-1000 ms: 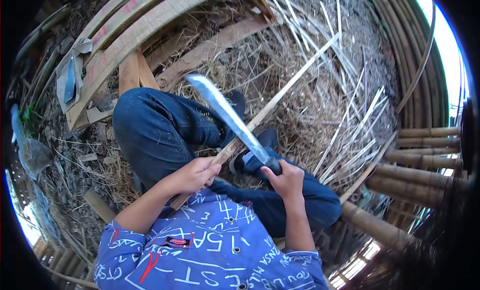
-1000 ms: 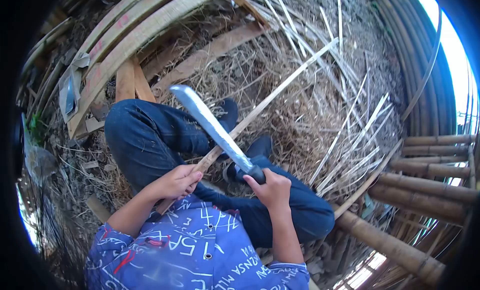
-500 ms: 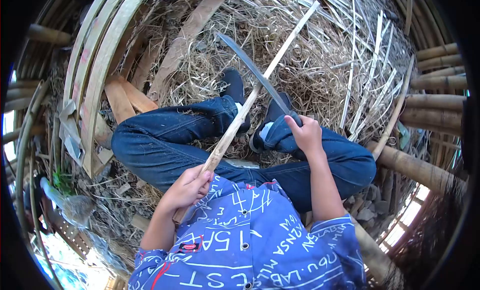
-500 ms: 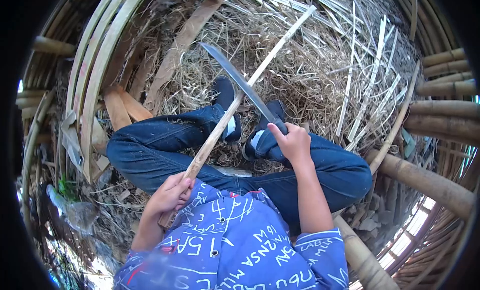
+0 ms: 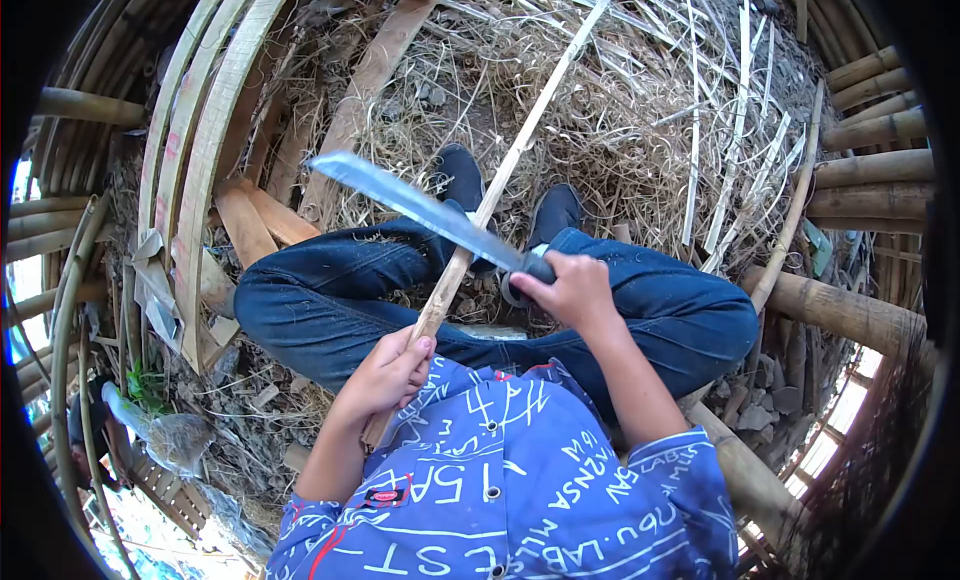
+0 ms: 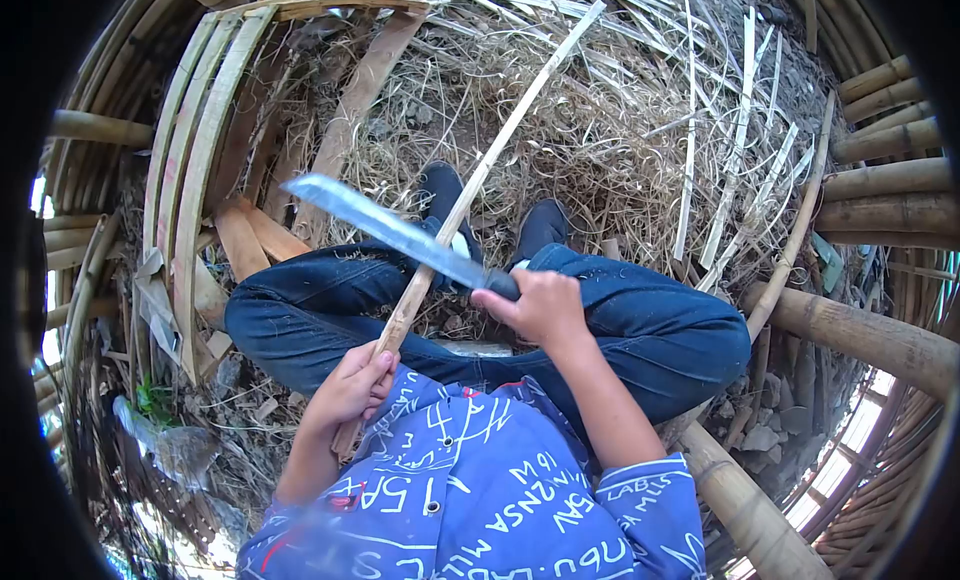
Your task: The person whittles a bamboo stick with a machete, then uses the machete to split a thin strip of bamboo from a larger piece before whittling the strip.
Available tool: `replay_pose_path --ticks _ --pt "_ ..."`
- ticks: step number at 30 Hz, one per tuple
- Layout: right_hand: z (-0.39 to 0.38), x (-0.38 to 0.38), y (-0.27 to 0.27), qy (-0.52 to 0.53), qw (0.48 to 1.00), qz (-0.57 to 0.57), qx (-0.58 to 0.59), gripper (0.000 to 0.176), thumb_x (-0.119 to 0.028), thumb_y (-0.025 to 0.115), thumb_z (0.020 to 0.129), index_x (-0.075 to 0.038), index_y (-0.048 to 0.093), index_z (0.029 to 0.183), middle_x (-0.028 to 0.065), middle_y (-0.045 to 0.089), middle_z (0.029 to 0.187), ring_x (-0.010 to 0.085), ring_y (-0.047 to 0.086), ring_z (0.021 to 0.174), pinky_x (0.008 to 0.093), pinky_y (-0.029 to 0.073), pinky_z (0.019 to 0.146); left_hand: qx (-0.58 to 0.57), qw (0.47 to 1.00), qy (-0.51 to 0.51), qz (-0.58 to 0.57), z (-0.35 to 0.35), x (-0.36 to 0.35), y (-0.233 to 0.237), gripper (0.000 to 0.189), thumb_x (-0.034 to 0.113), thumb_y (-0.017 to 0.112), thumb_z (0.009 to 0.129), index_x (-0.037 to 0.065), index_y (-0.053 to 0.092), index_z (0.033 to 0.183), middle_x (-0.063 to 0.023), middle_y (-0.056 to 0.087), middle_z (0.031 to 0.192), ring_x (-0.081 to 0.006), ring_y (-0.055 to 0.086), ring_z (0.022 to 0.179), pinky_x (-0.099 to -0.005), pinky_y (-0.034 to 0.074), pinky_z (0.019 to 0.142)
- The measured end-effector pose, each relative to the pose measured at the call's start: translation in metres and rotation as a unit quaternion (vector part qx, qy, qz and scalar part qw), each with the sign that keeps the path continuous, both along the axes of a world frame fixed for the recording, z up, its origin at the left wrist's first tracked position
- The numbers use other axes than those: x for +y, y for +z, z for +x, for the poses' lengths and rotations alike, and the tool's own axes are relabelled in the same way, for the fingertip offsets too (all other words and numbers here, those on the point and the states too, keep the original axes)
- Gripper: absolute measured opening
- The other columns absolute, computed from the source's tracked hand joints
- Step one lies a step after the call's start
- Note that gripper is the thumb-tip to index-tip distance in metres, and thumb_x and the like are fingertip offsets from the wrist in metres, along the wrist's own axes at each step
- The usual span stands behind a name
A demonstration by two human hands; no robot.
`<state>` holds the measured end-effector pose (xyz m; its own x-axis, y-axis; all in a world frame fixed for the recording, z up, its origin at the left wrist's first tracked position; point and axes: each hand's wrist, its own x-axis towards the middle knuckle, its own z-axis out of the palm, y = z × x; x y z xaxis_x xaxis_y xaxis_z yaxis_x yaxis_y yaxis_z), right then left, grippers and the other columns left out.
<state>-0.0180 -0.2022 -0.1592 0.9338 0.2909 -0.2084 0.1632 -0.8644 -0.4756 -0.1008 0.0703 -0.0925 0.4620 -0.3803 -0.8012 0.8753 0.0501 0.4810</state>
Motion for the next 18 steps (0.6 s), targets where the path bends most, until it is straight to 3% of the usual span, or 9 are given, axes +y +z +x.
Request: replay_pose_path --ticks 5,10,13,16,18 --pt "0.042 -0.028 -0.013 -0.145 0.987 -0.004 0.068 0.065 -0.067 0.060 0.081 -0.004 0.068 0.068 0.0198 0.065 0.065 0.0382 0.067 0.067 0.0466 0.052 0.063 -0.004 1.000 0.011 0.004 -0.017 0.001 -0.003 0.021 0.027 0.039 0.105 0.010 0.043 0.093 0.0068 0.033 0.059 -0.0025 0.028 0.043 -0.0206 0.028 0.036" --pt "0.027 -0.020 -0.019 -0.150 0.987 0.008 0.059 0.064 -0.065 0.059 0.083 -0.002 0.069 0.072 0.0232 0.065 0.067 0.0403 0.066 0.069 0.0489 0.052 0.067 -0.007 1.000 0.007 0.001 -0.020 0.000 -0.005 0.021 0.026 0.038 0.105 0.010 0.043 0.093 0.0074 0.033 0.059 -0.0024 0.028 0.043 -0.0206 0.028 0.036" --pt "0.004 -0.005 -0.002 -0.078 0.993 0.045 0.076 0.065 -0.066 0.058 0.082 -0.003 0.068 0.072 0.0215 0.064 0.063 0.0403 0.066 0.067 0.0483 0.052 0.064 -0.004 1.000 -0.003 0.014 -0.018 -0.005 -0.003 0.021 0.026 0.038 0.105 0.010 0.042 0.093 0.0075 0.033 0.059 -0.0025 0.029 0.044 -0.0206 0.027 0.036" --pt "-0.011 0.012 -0.001 0.038 0.999 -0.005 -0.002 0.067 -0.072 0.059 0.078 -0.006 0.063 0.065 0.0175 0.063 0.060 0.0363 0.066 0.061 0.0461 0.052 0.058 -0.028 0.998 -0.013 0.046 -0.017 -0.014 -0.002 0.020 0.025 0.038 0.105 0.010 0.042 0.092 0.0069 0.034 0.058 -0.0026 0.029 0.042 -0.0209 0.028 0.035" --pt "-0.002 0.014 -0.001 0.035 0.999 0.000 -0.007 0.066 -0.071 0.061 0.077 -0.006 0.064 0.067 0.0180 0.063 0.060 0.0373 0.065 0.062 0.0474 0.051 0.059 -0.026 0.999 -0.006 0.046 -0.023 -0.010 -0.002 0.020 0.025 0.039 0.105 0.010 0.042 0.092 0.0068 0.034 0.058 -0.0026 0.029 0.042 -0.0208 0.028 0.035"
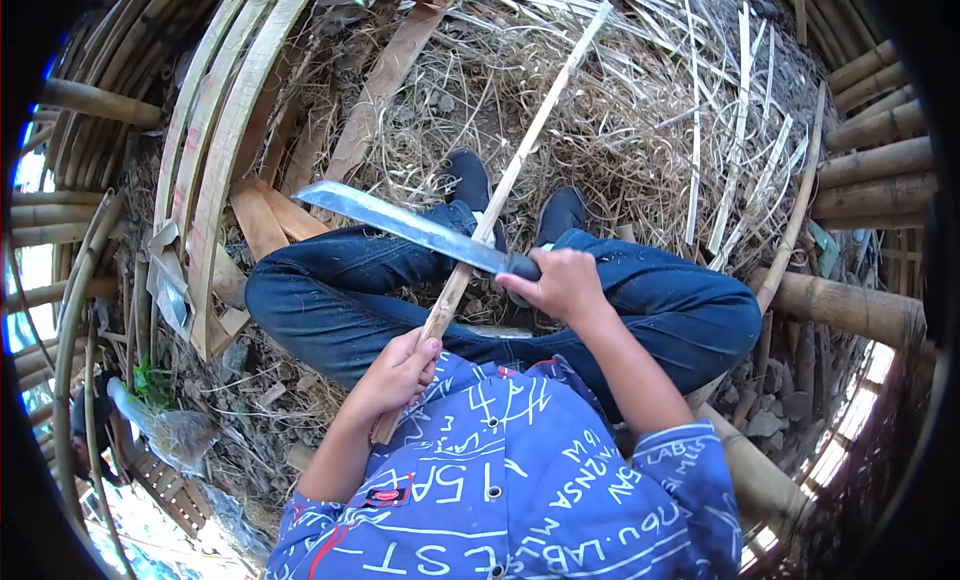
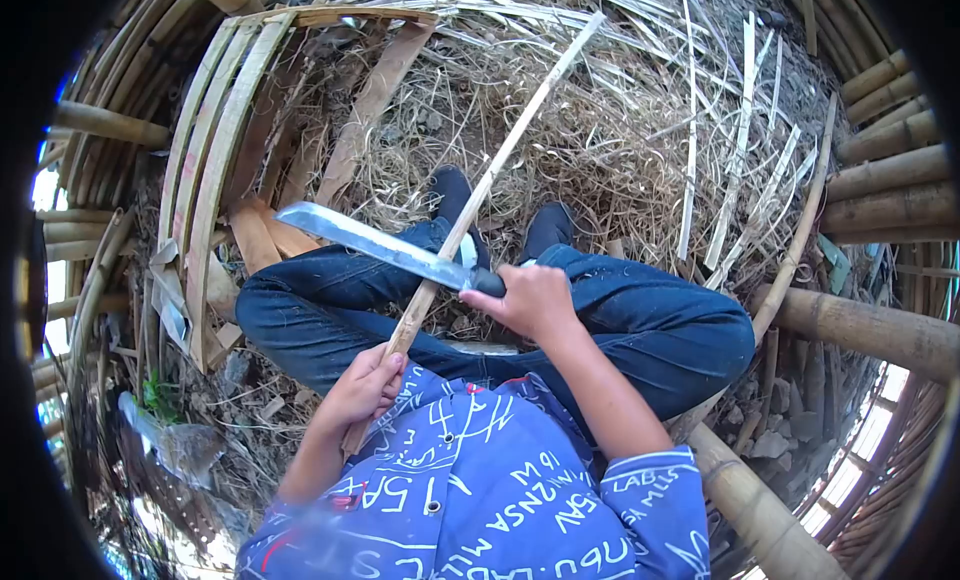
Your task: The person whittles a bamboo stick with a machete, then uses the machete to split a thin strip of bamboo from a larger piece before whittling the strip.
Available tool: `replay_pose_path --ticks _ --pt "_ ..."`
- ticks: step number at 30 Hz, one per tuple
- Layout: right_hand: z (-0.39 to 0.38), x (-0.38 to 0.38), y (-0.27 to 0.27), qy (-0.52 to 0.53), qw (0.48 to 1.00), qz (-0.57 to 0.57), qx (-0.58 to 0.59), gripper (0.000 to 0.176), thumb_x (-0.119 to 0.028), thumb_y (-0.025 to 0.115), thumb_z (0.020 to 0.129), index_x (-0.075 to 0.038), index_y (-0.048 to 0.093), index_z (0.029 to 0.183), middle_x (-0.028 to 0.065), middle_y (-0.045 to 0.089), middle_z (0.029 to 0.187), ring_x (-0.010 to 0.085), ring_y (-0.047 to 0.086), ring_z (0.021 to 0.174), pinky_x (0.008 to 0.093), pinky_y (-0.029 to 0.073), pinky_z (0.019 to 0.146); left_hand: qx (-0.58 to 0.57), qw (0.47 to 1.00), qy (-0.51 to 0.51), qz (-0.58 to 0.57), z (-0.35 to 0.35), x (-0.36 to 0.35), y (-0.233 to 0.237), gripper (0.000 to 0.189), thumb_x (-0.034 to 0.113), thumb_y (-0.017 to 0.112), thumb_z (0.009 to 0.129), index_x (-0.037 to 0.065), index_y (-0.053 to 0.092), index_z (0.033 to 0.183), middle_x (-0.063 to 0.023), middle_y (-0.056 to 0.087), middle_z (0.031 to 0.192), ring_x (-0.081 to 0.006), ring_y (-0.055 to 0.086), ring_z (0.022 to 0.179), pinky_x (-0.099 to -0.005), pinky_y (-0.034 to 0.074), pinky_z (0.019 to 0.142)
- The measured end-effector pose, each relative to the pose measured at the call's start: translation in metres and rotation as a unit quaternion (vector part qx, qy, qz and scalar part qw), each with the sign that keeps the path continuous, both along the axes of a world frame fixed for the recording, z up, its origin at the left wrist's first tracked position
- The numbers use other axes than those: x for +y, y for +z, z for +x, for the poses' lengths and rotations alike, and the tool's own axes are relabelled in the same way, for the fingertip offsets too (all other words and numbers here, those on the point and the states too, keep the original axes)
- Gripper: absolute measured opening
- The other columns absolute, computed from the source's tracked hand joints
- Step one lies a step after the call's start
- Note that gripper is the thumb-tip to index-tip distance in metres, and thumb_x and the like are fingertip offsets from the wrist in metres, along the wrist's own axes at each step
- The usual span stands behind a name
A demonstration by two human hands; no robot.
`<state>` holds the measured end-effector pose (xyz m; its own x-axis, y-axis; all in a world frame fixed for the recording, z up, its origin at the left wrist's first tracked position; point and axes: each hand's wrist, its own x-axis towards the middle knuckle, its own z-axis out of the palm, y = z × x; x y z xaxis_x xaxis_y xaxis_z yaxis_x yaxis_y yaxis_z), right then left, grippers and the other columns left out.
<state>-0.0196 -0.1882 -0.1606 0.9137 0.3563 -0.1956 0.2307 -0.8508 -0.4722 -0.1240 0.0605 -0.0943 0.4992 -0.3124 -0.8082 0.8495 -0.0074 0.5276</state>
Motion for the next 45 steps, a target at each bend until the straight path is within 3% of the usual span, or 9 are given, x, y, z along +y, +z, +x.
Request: replay_pose_path --ticks 5,13,17,24,25,26,29,33,45 --pt "0.058 -0.018 -0.028 -0.105 0.993 -0.041 0.024 0.074 -0.078 0.053 0.077 -0.006 0.071 0.074 0.0193 0.068 0.071 0.0361 0.069 0.070 0.0469 0.054 0.065 0.026 1.000 0.005 0.001 -0.009 0.013 0.019 0.019 0.024 0.039 0.105 0.010 0.043 0.093 0.0063 0.034 0.058 -0.0026 0.030 0.043 -0.0204 0.028 0.036" --pt "0.098 -0.031 -0.058 -0.107 0.990 -0.096 -0.009 0.075 -0.078 0.050 0.079 -0.007 0.073 0.084 0.0189 0.070 0.077 0.0344 0.070 0.076 0.0453 0.054 0.070 0.042 0.999 0.021 0.003 -0.003 0.016 0.022 0.019 0.025 0.041 0.105 0.009 0.044 0.095 0.0066 0.035 0.060 -0.0020 0.032 0.045 -0.0197 0.029 0.038" --pt "0.132 -0.062 -0.064 -0.293 0.952 -0.057 0.072 0.078 -0.076 0.049 0.081 -0.002 0.073 0.090 0.0228 0.070 0.087 0.0388 0.069 0.089 0.0473 0.052 0.080 0.056 0.998 0.014 -0.019 -0.016 0.023 0.032 0.020 0.026 0.041 0.105 0.009 0.044 0.095 0.0067 0.035 0.060 -0.0022 0.031 0.045 -0.0198 0.029 0.038" --pt "0.101 -0.057 -0.048 -0.222 0.972 -0.026 0.074 0.073 -0.072 0.051 0.083 -0.002 0.072 0.081 0.0240 0.069 0.082 0.0387 0.069 0.086 0.0483 0.052 0.077 0.046 0.999 0.015 -0.019 -0.006 0.016 0.015 0.021 0.026 0.039 0.105 0.008 0.044 0.095 0.0066 0.034 0.059 -0.0024 0.031 0.043 -0.0202 0.031 0.037" --pt "0.088 -0.046 -0.035 -0.220 0.964 0.006 0.149 0.070 -0.071 0.052 0.083 -0.003 0.072 0.079 0.0233 0.069 0.078 0.0384 0.069 0.082 0.0483 0.052 0.075 0.036 0.999 0.005 -0.015 -0.003 0.015 0.013 0.021 0.025 0.038 0.105 0.008 0.044 0.095 0.0066 0.034 0.059 -0.0024 0.031 0.043 -0.0203 0.031 0.037" --pt "0.069 -0.039 -0.045 -0.203 0.973 0.035 0.101 0.068 -0.067 0.056 0.084 0.000 0.069 0.073 0.0204 0.065 0.066 0.0351 0.065 0.063 0.0440 0.051 0.063 0.026 1.000 0.007 -0.012 0.002 0.012 0.013 0.021 0.026 0.038 0.105 0.008 0.043 0.095 0.0068 0.033 0.058 -0.0024 0.030 0.043 -0.0204 0.031 0.036" --pt "0.028 -0.006 -0.024 -0.143 0.973 0.082 0.158 0.065 -0.067 0.056 0.083 -0.005 0.073 0.085 0.0248 0.067 0.075 0.0430 0.067 0.079 0.0492 0.052 0.071 0.013 1.000 0.013 -0.019 0.009 0.009 0.003 0.021 0.024 0.037 0.105 0.009 0.044 0.094 0.0069 0.035 0.061 -0.0022 0.032 0.046 -0.0203 0.032 0.038" --pt "-0.011 0.018 -0.007 -0.120 0.961 0.151 0.198 0.063 -0.066 0.060 0.081 -0.004 0.071 0.073 0.0212 0.064 0.063 0.0397 0.066 0.067 0.0474 0.052 0.065 0.010 1.000 0.012 -0.017 0.014 0.006 -0.003 0.021 0.024 0.038 0.105 0.008 0.044 0.093 0.0067 0.035 0.060 -0.0024 0.032 0.045 -0.0205 0.032 0.038" --pt "0.027 0.000 -0.024 -0.043 0.998 0.015 0.033 0.069 -0.074 0.057 0.077 -0.006 0.069 0.071 0.0187 0.065 0.064 0.0350 0.068 0.064 0.0464 0.052 0.058 -0.001 1.000 0.015 0.012 0.012 0.001 -0.007 0.021 0.025 0.039 0.105 0.009 0.044 0.094 0.0062 0.035 0.060 -0.0023 0.031 0.043 -0.0202 0.030 0.036"
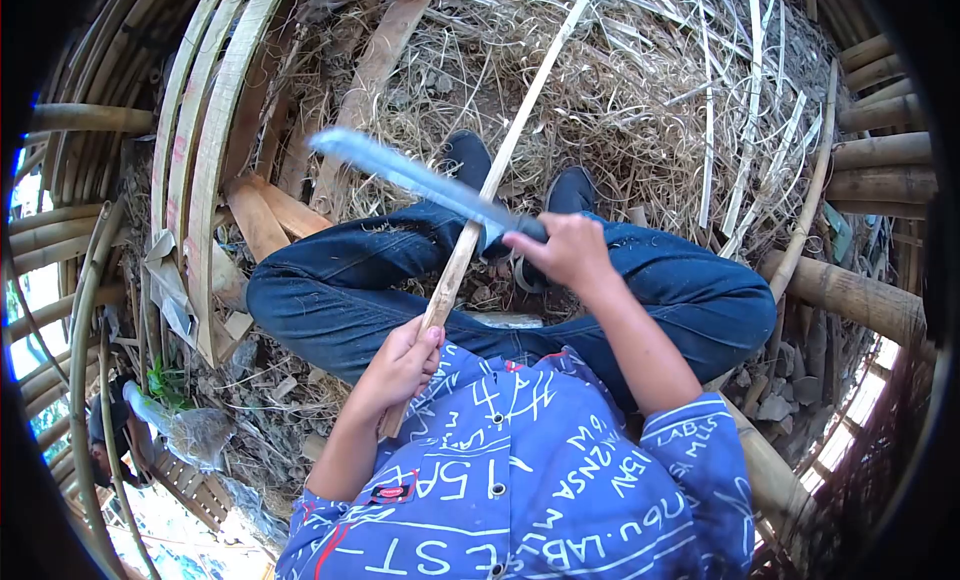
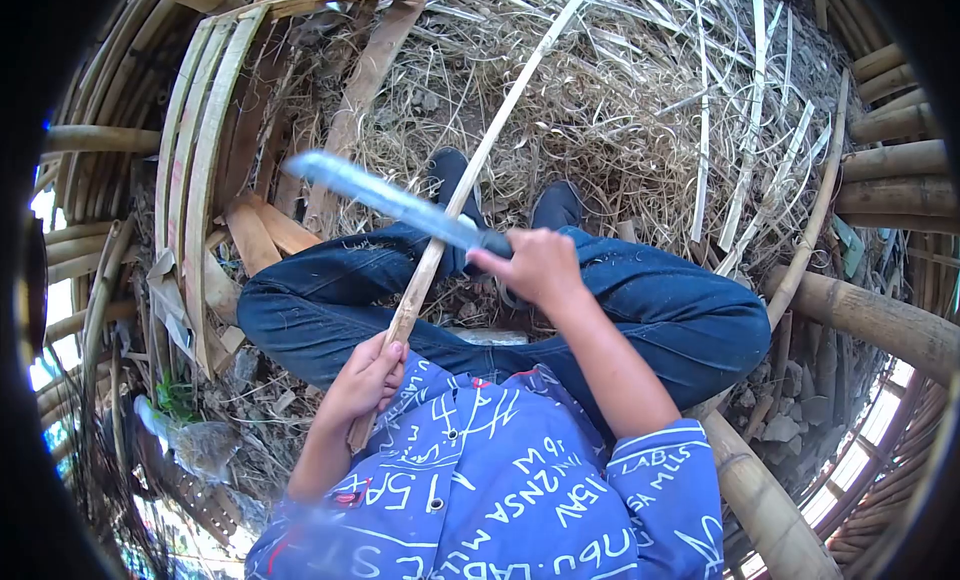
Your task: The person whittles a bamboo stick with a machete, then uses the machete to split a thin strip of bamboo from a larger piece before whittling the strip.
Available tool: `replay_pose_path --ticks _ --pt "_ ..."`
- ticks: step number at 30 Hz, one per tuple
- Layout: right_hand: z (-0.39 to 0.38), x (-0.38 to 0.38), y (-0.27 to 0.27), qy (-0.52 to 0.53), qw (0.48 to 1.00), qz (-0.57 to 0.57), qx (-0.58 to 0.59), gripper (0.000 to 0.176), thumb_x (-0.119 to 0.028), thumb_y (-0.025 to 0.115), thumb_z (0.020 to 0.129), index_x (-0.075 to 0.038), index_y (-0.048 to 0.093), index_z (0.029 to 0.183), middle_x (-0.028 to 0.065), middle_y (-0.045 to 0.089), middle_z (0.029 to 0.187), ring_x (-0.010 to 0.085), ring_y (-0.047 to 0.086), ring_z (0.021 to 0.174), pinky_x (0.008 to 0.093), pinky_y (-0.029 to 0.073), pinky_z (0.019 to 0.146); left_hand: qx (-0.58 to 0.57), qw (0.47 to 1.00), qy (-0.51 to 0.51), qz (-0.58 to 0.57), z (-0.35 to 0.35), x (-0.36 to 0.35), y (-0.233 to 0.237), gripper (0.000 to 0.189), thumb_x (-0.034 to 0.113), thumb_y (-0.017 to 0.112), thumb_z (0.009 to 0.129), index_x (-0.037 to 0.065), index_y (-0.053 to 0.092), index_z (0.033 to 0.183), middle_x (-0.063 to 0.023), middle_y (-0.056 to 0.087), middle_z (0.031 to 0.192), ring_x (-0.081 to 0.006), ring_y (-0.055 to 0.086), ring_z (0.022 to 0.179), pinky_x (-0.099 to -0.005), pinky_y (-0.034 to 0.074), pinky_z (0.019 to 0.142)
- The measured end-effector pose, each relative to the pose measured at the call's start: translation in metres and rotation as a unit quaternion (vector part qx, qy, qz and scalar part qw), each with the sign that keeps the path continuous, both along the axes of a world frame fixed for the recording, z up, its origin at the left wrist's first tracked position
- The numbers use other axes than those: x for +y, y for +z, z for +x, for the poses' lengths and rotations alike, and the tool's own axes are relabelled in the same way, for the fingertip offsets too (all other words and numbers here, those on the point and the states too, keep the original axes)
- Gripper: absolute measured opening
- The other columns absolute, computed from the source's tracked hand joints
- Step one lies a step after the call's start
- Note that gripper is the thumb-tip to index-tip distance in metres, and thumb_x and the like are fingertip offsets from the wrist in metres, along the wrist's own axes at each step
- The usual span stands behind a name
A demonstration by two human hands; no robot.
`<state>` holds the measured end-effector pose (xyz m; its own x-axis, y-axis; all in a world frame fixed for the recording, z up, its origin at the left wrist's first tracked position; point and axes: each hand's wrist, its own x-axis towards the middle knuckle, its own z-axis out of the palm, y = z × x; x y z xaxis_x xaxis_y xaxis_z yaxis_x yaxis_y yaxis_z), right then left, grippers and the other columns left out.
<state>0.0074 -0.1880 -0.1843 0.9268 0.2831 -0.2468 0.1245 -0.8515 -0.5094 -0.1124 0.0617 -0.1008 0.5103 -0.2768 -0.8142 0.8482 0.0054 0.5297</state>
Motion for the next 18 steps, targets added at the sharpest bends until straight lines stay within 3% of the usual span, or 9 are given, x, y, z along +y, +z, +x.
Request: replay_pose_path --ticks 2,5,8,10,12,18 --pt "0.018 -0.012 -0.013 -0.048 0.999 0.002 0.016 0.070 -0.074 0.057 0.078 -0.005 0.070 0.071 0.0188 0.066 0.064 0.0353 0.067 0.064 0.0461 0.052 0.060 0.023 1.000 0.003 -0.006 -0.004 0.003 0.006 0.020 0.025 0.040 0.105 0.009 0.045 0.094 0.0064 0.037 0.061 -0.0023 0.031 0.045 -0.0204 0.030 0.038" --pt "0.040 -0.024 -0.018 -0.039 0.998 -0.008 0.048 0.070 -0.074 0.057 0.078 -0.005 0.070 0.072 0.0181 0.066 0.064 0.0349 0.068 0.064 0.0462 0.053 0.060 0.024 1.000 0.016 -0.011 -0.004 0.001 0.010 0.020 0.025 0.040 0.105 0.009 0.045 0.094 0.0069 0.036 0.061 -0.0022 0.030 0.046 -0.0202 0.028 0.038" --pt "0.048 -0.027 -0.021 -0.001 0.997 -0.069 -0.018 0.070 -0.074 0.056 0.078 -0.006 0.071 0.073 0.0175 0.066 0.065 0.0343 0.068 0.065 0.0457 0.054 0.062 0.035 0.999 0.022 -0.010 -0.001 0.005 0.015 0.019 0.024 0.040 0.105 0.009 0.045 0.094 0.0072 0.036 0.061 -0.0020 0.030 0.046 -0.0201 0.028 0.038" --pt "0.055 -0.030 -0.027 -0.029 0.996 -0.071 -0.040 0.070 -0.074 0.056 0.079 -0.006 0.071 0.073 0.0172 0.067 0.066 0.0338 0.069 0.066 0.0453 0.054 0.063 0.042 0.999 0.018 -0.020 -0.005 0.013 0.021 0.019 0.024 0.040 0.105 0.009 0.045 0.094 0.0073 0.036 0.062 -0.0018 0.030 0.047 -0.0200 0.028 0.038" --pt "0.070 -0.039 -0.030 -0.098 0.994 -0.041 0.015 0.072 -0.076 0.053 0.079 -0.006 0.070 0.072 0.0166 0.067 0.067 0.0334 0.069 0.070 0.0451 0.054 0.066 0.051 0.998 0.015 -0.026 -0.006 0.014 0.027 0.019 0.024 0.040 0.105 0.009 0.045 0.095 0.0073 0.036 0.062 -0.0017 0.030 0.047 -0.0199 0.028 0.039" --pt "0.083 -0.044 -0.036 -0.052 0.993 -0.109 -0.012 0.075 -0.079 0.050 0.078 -0.006 0.070 0.072 0.0167 0.067 0.067 0.0340 0.069 0.070 0.0445 0.054 0.066 0.031 0.999 0.025 -0.006 -0.005 0.009 0.025 0.020 0.025 0.041 0.105 0.009 0.045 0.094 0.0075 0.034 0.058 -0.0019 0.030 0.043 -0.0195 0.030 0.036"
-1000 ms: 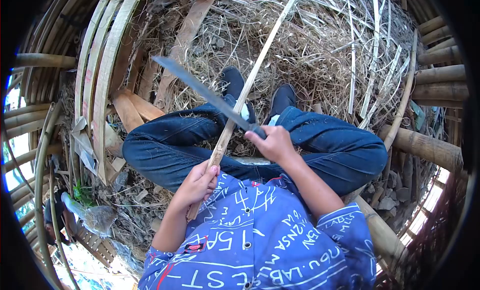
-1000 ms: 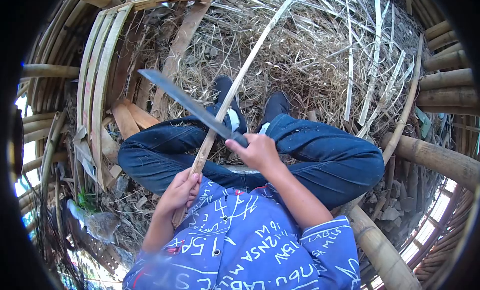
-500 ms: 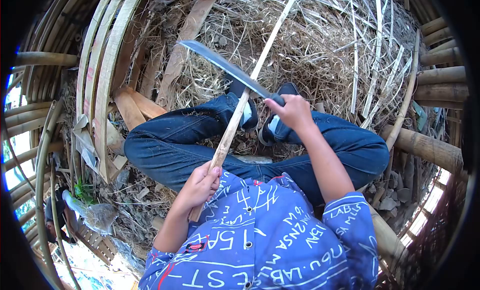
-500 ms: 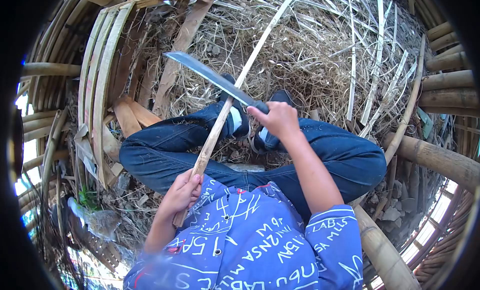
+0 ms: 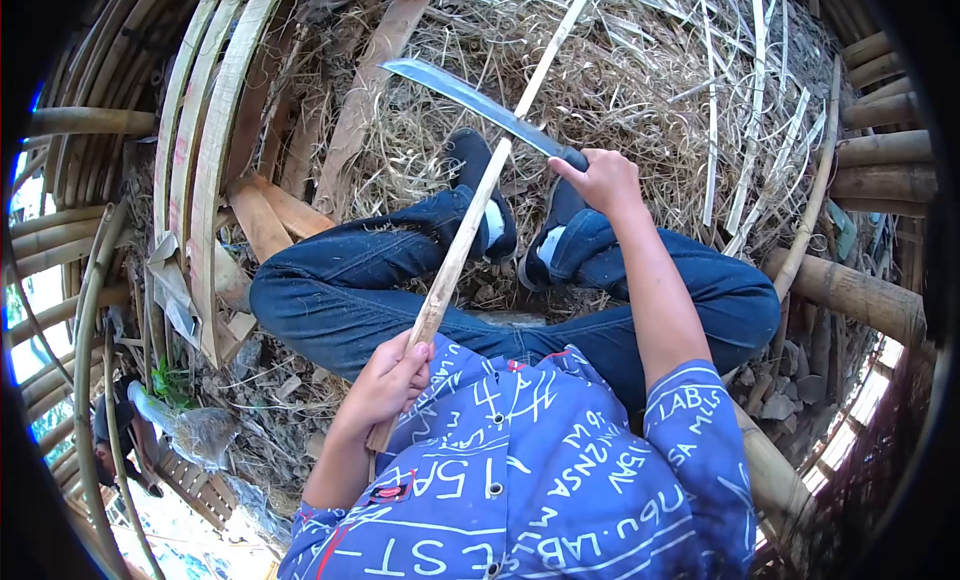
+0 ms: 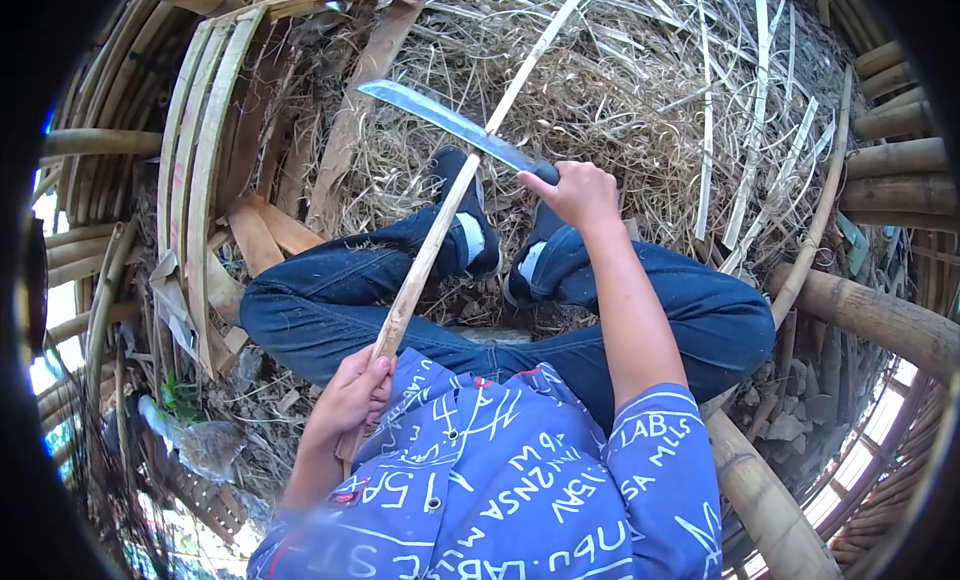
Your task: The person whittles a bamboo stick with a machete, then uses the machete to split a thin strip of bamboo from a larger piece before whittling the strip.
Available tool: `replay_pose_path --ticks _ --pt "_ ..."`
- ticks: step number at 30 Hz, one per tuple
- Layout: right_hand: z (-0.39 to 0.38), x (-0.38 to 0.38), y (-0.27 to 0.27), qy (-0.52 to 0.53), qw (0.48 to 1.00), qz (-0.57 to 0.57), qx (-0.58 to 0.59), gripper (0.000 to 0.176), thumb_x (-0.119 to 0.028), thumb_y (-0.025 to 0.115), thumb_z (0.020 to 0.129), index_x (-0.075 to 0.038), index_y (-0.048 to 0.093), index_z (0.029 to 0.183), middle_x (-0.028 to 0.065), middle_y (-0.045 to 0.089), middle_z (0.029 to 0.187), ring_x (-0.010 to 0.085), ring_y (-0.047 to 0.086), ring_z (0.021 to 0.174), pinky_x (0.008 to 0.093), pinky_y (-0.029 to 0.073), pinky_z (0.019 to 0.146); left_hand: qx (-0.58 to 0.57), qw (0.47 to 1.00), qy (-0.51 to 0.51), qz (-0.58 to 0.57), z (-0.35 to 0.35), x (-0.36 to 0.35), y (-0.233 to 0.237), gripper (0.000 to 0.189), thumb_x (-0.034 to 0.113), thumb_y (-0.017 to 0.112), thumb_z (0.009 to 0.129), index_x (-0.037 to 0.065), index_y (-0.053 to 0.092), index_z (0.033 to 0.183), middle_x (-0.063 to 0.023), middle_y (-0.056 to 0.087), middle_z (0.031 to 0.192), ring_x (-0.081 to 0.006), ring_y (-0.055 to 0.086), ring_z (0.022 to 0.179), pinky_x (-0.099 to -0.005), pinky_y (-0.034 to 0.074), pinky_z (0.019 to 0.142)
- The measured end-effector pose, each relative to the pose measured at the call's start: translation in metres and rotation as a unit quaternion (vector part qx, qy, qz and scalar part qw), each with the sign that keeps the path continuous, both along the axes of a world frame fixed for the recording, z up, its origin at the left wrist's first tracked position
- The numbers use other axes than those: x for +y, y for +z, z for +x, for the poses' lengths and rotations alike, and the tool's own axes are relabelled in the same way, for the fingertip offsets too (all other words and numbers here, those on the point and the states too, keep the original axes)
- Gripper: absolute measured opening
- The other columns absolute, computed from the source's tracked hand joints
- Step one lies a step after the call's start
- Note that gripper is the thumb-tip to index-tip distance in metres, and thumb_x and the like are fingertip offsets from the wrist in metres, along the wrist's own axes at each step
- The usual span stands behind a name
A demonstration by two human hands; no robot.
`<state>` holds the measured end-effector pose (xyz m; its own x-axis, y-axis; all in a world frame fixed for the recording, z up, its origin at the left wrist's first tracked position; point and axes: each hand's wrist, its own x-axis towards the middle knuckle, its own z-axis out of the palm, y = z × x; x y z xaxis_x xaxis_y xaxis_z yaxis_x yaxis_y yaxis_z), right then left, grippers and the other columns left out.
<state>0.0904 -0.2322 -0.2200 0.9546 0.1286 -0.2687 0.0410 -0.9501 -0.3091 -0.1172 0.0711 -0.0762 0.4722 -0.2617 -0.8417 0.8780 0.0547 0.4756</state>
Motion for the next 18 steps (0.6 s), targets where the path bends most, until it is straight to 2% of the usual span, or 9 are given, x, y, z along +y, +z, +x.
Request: replay_pose_path --ticks 2,3,18 --pt "0.000 0.001 -0.001 0.000 1.000 0.005 -0.008 0.076 -0.079 0.049 0.078 -0.006 0.070 0.072 0.0166 0.067 0.068 0.0339 0.069 0.071 0.0445 0.054 0.066 0.001 1.000 -0.011 0.008 0.002 0.003 0.003 0.020 0.025 0.041 0.105 0.009 0.045 0.094 0.0073 0.034 0.058 -0.0019 0.031 0.043 -0.0193 0.030 0.036" --pt "0.001 0.001 0.000 -0.003 1.000 0.007 0.004 0.071 -0.075 0.052 0.080 -0.007 0.070 0.075 0.0171 0.067 0.069 0.0349 0.068 0.072 0.0453 0.053 0.068 0.003 1.000 -0.009 0.002 0.003 0.003 0.005 0.019 0.024 0.041 0.105 0.009 0.045 0.094 0.0072 0.035 0.059 -0.0018 0.031 0.044 -0.0192 0.030 0.036" --pt "-0.021 0.013 -0.006 -0.068 0.993 0.089 0.040 0.072 -0.074 0.052 0.080 -0.005 0.071 0.075 0.0199 0.068 0.071 0.0364 0.069 0.075 0.0469 0.053 0.071 0.006 1.000 -0.020 0.006 -0.003 0.000 -0.009 0.017 0.021 0.040 0.105 0.009 0.045 0.095 0.0061 0.036 0.059 -0.0032 0.032 0.044 -0.0207 0.031 0.037"
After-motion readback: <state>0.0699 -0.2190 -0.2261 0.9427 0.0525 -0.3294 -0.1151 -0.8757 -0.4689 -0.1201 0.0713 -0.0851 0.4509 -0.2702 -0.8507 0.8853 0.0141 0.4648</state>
